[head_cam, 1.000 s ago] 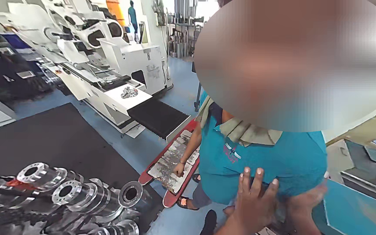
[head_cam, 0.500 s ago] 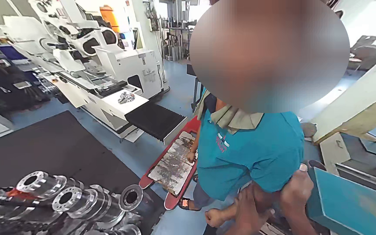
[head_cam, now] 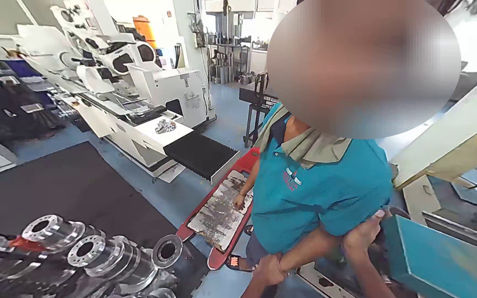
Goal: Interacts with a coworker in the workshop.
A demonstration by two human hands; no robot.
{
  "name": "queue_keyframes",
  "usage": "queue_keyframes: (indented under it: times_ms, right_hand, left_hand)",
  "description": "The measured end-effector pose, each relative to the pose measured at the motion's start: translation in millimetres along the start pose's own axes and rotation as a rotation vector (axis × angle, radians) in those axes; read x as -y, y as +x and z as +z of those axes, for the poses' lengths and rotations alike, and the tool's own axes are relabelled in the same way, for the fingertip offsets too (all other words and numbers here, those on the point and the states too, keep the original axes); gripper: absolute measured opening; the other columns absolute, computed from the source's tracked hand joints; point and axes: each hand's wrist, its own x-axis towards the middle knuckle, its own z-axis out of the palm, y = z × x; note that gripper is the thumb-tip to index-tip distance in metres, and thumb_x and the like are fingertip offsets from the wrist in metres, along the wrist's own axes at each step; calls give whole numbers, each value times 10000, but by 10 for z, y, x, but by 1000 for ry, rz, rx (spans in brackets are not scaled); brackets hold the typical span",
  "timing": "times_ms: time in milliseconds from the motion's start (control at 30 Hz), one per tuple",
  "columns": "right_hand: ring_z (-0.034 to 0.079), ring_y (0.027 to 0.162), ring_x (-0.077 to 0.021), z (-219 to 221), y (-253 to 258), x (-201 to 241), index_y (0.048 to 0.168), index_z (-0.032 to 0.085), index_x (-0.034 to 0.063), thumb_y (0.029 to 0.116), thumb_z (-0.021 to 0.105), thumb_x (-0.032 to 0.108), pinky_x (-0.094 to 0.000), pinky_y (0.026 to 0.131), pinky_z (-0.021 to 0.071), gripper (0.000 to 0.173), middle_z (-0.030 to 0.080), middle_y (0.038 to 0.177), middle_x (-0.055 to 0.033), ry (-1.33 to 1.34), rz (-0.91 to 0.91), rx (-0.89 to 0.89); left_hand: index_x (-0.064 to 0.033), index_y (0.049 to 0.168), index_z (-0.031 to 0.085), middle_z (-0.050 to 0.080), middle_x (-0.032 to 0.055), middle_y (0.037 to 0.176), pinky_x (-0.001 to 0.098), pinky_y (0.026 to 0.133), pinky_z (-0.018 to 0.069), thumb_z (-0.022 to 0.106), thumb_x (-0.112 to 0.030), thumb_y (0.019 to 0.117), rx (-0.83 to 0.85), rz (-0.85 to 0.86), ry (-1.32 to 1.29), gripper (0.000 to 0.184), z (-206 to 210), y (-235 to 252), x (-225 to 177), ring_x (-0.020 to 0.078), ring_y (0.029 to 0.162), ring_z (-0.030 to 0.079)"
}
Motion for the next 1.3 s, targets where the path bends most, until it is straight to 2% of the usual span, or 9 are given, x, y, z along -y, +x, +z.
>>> queue_keyframes:
  times_ms: [67,167,467,500,600,900,1067,1167,1300]
  right_hand:
    - [668,1040,-30,6,-18,-2,1119,558,-129,1113,251,213,-254,976,540,460,666,1016,-76,10,-15,-34]
    - [663,1002,-19,42,-24,72,1066,567,-81,1113,226,215,-256,961,541,454,655,967,-46,15,51,-67]
    - [462,1422,-238,4,-179,-190,1477,299,-211,1093,227,287,-305,1193,346,633,427,1489,-357,-78,141,-61]
    - [460,1425,-198,-9,-229,-186,1489,318,-191,1092,216,285,-284,1195,333,628,439,1504,-324,-79,183,-44]
    - [600,1174,-74,-27,-372,-261,1245,547,-141,1116,218,320,-245,1039,458,581,628,1191,-188,-68,214,-23]
    - [523,1383,-229,-348,-725,-735,1457,392,-194,1070,422,313,-259,1156,377,639,492,1459,-360,-189,62,274]
    - [573,1309,-257,-226,-672,-448,1477,379,-166,1046,461,287,-293,1112,430,631,537,1415,-342,-255,186,251]
    - [614,1241,-252,-206,-606,-552,1450,419,-155,1060,453,291,-312,1065,468,594,597,1337,-321,-295,163,223]
    - [444,1449,-348,-196,-529,-585,1514,292,-189,1085,393,282,-329,1208,342,645,390,1529,-386,-288,143,237]
  left_hand:
    - [-74,1400,579,669,226,1290,673,974,498,646,-452,901,-32,-93,30,629,17,-106,-134,431,1191,646]
    - [-81,1401,583,672,199,1305,652,965,515,636,-423,909,-93,-152,49,601,-34,-272,-283,407,1192,654]
    - [-62,1364,606,646,188,1351,631,1019,489,634,-400,914,-209,-114,10,564,31,-216,5,387,1262,615]
    - [-68,1363,608,644,182,1357,627,1023,485,634,-418,915,-220,-107,11,569,42,-204,71,383,1265,613]
    - [-106,1362,619,658,151,1346,619,1021,497,647,-463,897,-260,-95,-10,587,111,-152,243,358,1247,630]
    - [-27,1442,522,620,263,1342,620,1066,462,781,-461,821,-100,-168,-371,801,82,-278,410,410,1242,612]
    - [5,1446,481,646,225,1173,453,815,551,736,-259,923,-43,-123,-733,639,-133,-429,429,257,886,633]
    - [-5,1431,490,638,165,1110,384,769,522,640,-318,983,-58,-99,-820,567,-196,-446,572,172,819,581]
    - [28,1382,502,623,105,994,335,734,501,563,-419,983,-49,-59,-809,603,-299,-569,500,112,745,533]
